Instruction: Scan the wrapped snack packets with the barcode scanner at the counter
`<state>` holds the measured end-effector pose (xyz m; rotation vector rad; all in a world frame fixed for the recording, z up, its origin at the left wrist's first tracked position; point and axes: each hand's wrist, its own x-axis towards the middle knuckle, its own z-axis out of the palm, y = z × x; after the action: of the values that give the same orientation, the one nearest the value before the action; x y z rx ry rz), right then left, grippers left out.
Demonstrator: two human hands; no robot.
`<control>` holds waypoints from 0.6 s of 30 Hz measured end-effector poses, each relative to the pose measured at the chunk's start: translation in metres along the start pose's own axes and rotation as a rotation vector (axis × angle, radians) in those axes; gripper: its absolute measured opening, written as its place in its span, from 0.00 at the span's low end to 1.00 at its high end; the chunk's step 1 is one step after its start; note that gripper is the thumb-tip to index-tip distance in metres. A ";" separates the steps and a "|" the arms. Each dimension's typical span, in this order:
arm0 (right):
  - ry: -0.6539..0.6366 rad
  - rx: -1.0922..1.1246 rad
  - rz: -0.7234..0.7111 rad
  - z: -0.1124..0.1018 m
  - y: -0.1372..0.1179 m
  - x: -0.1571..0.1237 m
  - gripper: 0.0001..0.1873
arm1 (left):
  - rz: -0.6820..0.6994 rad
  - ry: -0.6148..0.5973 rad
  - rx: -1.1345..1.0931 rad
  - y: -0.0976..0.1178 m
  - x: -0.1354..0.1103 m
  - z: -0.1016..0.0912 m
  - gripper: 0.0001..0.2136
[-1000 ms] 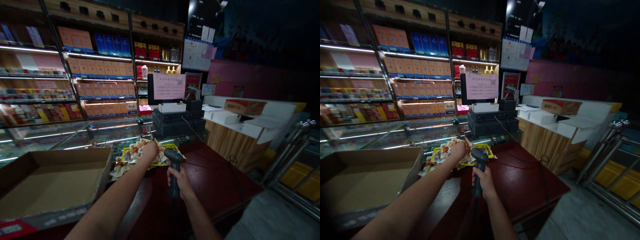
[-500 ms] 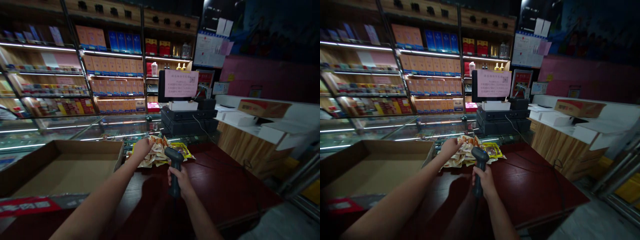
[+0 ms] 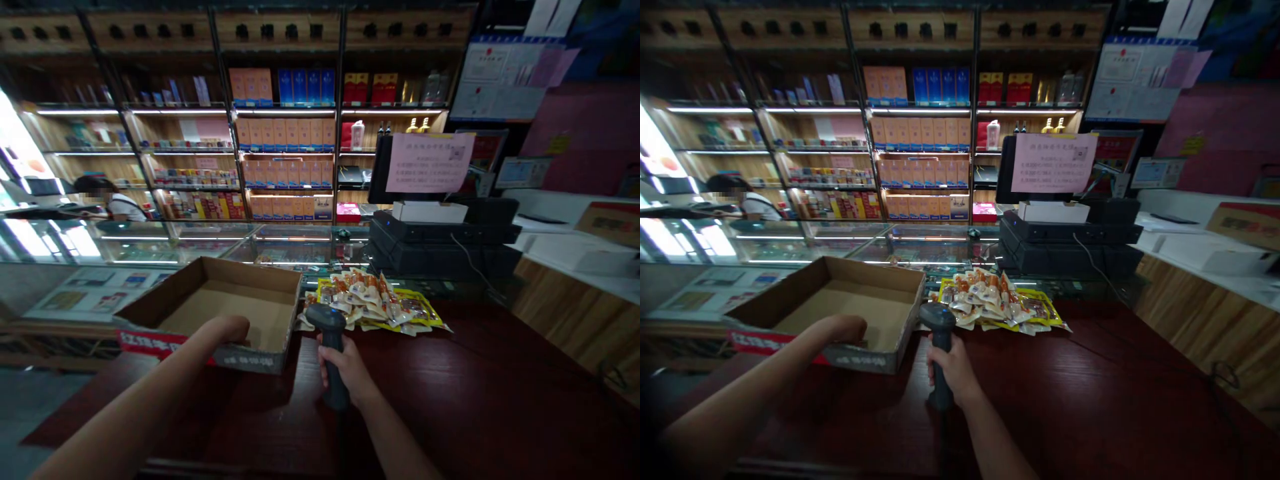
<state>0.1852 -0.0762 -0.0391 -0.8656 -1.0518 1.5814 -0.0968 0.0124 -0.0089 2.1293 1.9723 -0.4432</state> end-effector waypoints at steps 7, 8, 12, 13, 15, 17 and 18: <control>-0.062 -0.033 0.059 0.022 0.007 -0.001 0.20 | 0.044 -0.159 0.036 0.009 0.004 0.007 0.06; -0.057 -0.033 0.056 0.021 0.009 -0.001 0.19 | 0.054 -0.171 0.034 0.010 0.002 0.006 0.05; -0.022 -0.049 0.056 0.013 0.016 0.001 0.20 | 0.073 -0.090 -0.086 0.006 -0.004 -0.003 0.08; -0.016 -0.055 0.057 0.010 0.018 0.001 0.21 | 0.058 0.003 -0.129 0.001 -0.006 -0.008 0.10; -0.008 -0.063 0.058 0.005 0.021 0.001 0.21 | -0.010 0.281 -0.203 -0.014 -0.013 -0.022 0.12; 0.000 -0.069 0.055 0.001 0.023 0.000 0.22 | -0.123 0.584 -0.228 -0.040 -0.025 -0.040 0.15; 0.006 -0.074 0.055 0.000 0.024 -0.001 0.22 | -0.198 0.694 -0.219 -0.056 -0.032 -0.048 0.16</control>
<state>0.1773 -0.0800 -0.0611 -0.9555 -1.0962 1.5934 -0.1504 0.0039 0.0507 2.1234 2.4372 0.5470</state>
